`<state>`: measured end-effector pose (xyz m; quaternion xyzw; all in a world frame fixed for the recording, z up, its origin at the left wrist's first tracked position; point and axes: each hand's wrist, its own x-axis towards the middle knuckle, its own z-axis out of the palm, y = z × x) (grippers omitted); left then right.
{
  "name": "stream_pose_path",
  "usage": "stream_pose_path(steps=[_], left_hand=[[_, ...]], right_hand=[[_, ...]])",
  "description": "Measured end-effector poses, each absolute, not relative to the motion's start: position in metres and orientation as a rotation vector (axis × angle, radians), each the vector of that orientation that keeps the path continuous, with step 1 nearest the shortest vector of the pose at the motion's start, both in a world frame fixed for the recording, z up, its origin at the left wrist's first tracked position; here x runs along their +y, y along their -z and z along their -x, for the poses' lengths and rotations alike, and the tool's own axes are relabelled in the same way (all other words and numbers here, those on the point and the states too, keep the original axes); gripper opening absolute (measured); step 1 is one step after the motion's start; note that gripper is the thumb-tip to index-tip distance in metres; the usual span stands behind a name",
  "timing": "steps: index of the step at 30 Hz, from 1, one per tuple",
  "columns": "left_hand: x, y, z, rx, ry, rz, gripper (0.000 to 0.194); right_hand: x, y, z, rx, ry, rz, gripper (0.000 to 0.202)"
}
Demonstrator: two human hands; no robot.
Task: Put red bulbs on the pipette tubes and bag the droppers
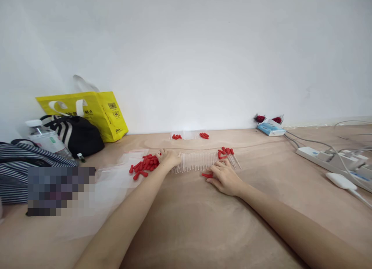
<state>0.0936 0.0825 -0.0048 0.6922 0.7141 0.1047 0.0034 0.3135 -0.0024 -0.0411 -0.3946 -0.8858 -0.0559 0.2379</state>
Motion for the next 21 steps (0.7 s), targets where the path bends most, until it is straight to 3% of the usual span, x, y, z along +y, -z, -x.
stream_pose_path(steps=[4, 12, 21], left_hand=[[0.061, -0.004, -0.095, 2.183, -0.444, -2.317, 0.024], [-0.002, 0.022, -0.075, 1.319, -0.721, -2.745, 0.016], [-0.009, 0.034, -0.072, 1.203, -0.877, -2.690, 0.021]], right_hand=[[-0.003, 0.041, -0.314, -2.446, 0.173, 1.031, 0.022], [-0.008, 0.043, -0.300, -2.335, 0.059, 1.086, 0.016], [-0.003, 0.045, -0.275, -2.294, -0.076, 1.084, 0.014]])
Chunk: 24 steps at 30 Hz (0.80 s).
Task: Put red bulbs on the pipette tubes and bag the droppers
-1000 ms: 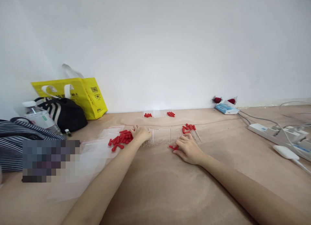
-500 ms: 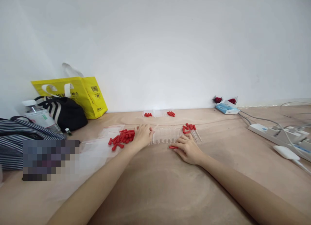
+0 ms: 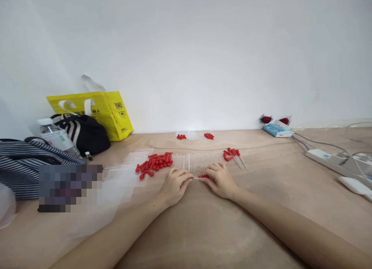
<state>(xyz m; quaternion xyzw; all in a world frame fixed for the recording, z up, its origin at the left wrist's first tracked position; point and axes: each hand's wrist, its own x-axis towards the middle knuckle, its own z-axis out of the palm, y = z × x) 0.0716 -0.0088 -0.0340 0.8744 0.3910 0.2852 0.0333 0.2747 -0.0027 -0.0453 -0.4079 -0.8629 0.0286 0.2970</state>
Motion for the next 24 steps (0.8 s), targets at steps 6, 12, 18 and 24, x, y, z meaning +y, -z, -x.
stream_pose_path(steps=[6, 12, 18, 24], left_hand=[[-0.0073, 0.0374, -0.0701, 1.258, -0.860, -2.655, 0.020], [-0.0074, 0.0358, -0.0700, 1.256, -0.829, -2.659, 0.022], [-0.0078, 0.0367, -0.0696, 1.237, -0.808, -2.693, 0.024], [-0.0065, 0.0393, -0.0695, 1.165, -0.806, -2.736, 0.025]], right_hand=[[-0.0018, 0.0479, -0.2779, -2.253, -0.167, 1.077, 0.013], [-0.0046, 0.0467, -0.2791, -2.272, -0.172, 1.019, 0.011], [-0.0028, 0.0473, -0.2795, -2.314, -0.160, 0.961, 0.014], [-0.0010, 0.0477, -0.2800, -2.315, -0.195, 0.891, 0.017]])
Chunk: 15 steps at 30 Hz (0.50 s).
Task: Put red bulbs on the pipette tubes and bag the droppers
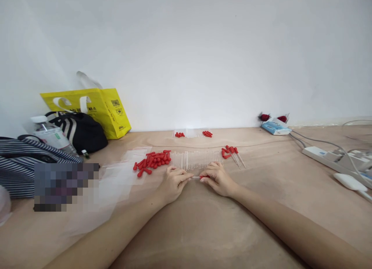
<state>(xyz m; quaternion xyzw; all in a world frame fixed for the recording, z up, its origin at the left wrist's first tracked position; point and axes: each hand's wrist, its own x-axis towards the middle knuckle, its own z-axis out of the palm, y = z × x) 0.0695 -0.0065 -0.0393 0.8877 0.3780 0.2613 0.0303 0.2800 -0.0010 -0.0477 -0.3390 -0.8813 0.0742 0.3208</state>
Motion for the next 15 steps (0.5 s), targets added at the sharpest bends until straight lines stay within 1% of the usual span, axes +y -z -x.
stream_pose_path(steps=[9, 15], left_hand=[[-0.0088, 0.0396, -0.0699, 1.147, -0.744, -2.849, 0.029], [-0.0102, 0.0419, -0.0704, 1.072, -0.814, -2.921, 0.029]], right_hand=[[-0.0025, 0.0502, -0.2804, -2.317, -0.062, 0.837, 0.019], [-0.0060, 0.0481, -0.2791, -2.338, -0.004, 0.806, 0.018]])
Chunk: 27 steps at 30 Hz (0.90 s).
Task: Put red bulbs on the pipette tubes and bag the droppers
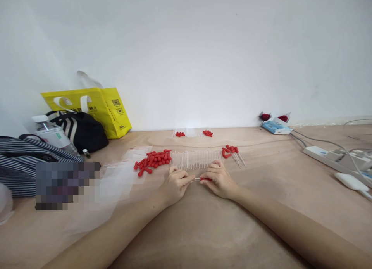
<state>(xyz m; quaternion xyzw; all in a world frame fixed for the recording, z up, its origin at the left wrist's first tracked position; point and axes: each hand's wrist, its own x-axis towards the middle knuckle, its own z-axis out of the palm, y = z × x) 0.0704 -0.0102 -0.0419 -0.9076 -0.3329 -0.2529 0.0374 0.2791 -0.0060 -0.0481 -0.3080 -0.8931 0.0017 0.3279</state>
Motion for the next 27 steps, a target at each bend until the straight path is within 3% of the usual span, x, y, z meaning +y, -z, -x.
stream_pose_path(steps=[27], left_hand=[[-0.010, 0.039, -0.072, -0.932, 1.054, 2.743, 0.018]], right_hand=[[-0.003, 0.049, -0.287, -2.237, -0.215, 0.844, 0.019]])
